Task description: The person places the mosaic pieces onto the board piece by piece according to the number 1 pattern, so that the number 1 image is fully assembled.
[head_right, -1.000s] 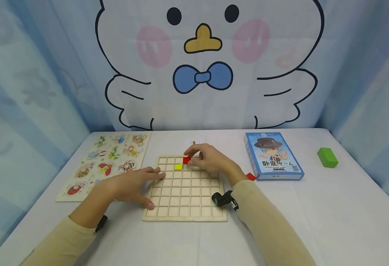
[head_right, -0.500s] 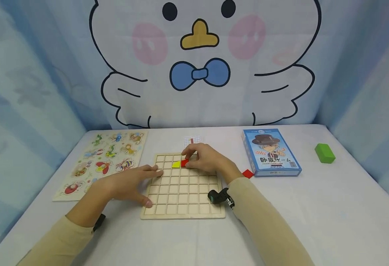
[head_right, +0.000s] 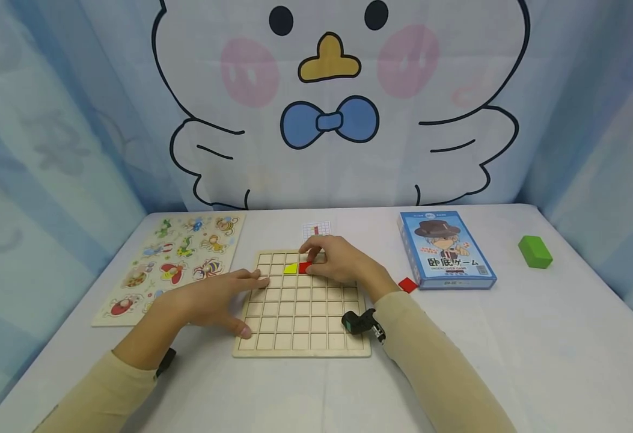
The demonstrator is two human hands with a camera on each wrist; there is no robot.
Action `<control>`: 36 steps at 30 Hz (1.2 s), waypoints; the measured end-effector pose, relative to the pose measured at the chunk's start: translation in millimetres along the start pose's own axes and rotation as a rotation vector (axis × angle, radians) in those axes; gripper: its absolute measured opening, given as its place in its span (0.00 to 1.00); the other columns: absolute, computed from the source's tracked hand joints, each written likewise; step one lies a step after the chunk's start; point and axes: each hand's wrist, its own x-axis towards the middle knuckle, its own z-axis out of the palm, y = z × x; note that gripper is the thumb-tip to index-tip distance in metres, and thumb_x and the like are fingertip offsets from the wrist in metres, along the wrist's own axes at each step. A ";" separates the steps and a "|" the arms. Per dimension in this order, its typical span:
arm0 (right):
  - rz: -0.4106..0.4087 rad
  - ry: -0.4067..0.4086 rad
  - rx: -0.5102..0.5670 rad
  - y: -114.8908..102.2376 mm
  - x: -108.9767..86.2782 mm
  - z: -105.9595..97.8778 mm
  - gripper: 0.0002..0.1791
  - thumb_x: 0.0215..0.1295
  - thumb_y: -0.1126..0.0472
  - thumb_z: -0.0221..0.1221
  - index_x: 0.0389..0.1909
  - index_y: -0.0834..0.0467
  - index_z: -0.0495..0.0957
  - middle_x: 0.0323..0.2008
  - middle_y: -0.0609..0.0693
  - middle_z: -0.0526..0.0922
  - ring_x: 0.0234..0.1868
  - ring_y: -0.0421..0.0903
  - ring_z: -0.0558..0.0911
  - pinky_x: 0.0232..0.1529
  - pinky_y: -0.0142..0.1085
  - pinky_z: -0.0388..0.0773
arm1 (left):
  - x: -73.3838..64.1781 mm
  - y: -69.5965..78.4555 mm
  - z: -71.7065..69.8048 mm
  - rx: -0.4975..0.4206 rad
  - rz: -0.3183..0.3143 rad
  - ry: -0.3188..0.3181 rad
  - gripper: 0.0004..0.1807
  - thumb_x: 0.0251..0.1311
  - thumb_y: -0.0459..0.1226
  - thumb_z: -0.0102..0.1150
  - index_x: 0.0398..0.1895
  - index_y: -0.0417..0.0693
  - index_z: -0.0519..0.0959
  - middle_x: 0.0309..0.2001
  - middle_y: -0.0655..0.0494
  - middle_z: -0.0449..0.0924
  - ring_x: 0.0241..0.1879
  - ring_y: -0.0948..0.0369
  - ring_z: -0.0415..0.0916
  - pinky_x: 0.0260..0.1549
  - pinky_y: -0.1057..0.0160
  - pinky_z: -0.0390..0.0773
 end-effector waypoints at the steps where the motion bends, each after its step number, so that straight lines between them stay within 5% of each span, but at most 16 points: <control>1: -0.001 0.001 -0.003 -0.4 -0.4 0.0 0.21 0.68 0.59 0.67 0.61 0.55 0.79 0.48 0.50 0.84 0.31 0.44 0.76 0.39 0.39 0.76 | -0.1 -0.1 0.1 0.001 0.001 0.000 0.55 0.48 0.60 0.77 0.80 0.68 0.61 0.82 0.54 0.52 0.80 0.49 0.50 0.74 0.40 0.59; 16: 0.033 -0.035 0.045 -2.7 -13.4 -5.6 0.22 0.72 0.60 0.64 0.65 0.55 0.77 0.51 0.46 0.88 0.42 0.43 0.82 0.49 0.41 0.79 | -1.8 -0.2 2.9 0.001 0.021 0.004 0.55 0.47 0.60 0.78 0.80 0.67 0.61 0.82 0.53 0.52 0.80 0.47 0.51 0.74 0.40 0.59; 24: 0.030 -0.085 0.046 -7.5 -19.9 -13.0 0.24 0.74 0.58 0.61 0.68 0.56 0.74 0.59 0.50 0.85 0.44 0.45 0.80 0.49 0.42 0.78 | 0.2 1.3 -1.7 0.014 0.013 0.003 0.56 0.47 0.61 0.77 0.80 0.68 0.61 0.82 0.53 0.53 0.80 0.47 0.52 0.73 0.39 0.61; 28: 0.068 -0.090 0.026 -6.6 -22.7 -14.3 0.22 0.75 0.57 0.60 0.67 0.52 0.75 0.55 0.49 0.84 0.40 0.45 0.79 0.44 0.41 0.78 | 1.2 1.6 -0.2 -0.004 0.006 -0.005 0.56 0.46 0.61 0.78 0.80 0.67 0.61 0.82 0.53 0.52 0.80 0.48 0.51 0.73 0.39 0.61; 36: -0.004 -0.142 0.044 -8.1 -24.0 -14.9 0.19 0.78 0.61 0.55 0.67 0.54 0.75 0.58 0.46 0.85 0.50 0.46 0.81 0.51 0.42 0.78 | 0.9 0.9 -0.2 0.027 0.001 -0.004 0.56 0.47 0.61 0.77 0.80 0.68 0.60 0.82 0.54 0.52 0.80 0.48 0.51 0.73 0.40 0.61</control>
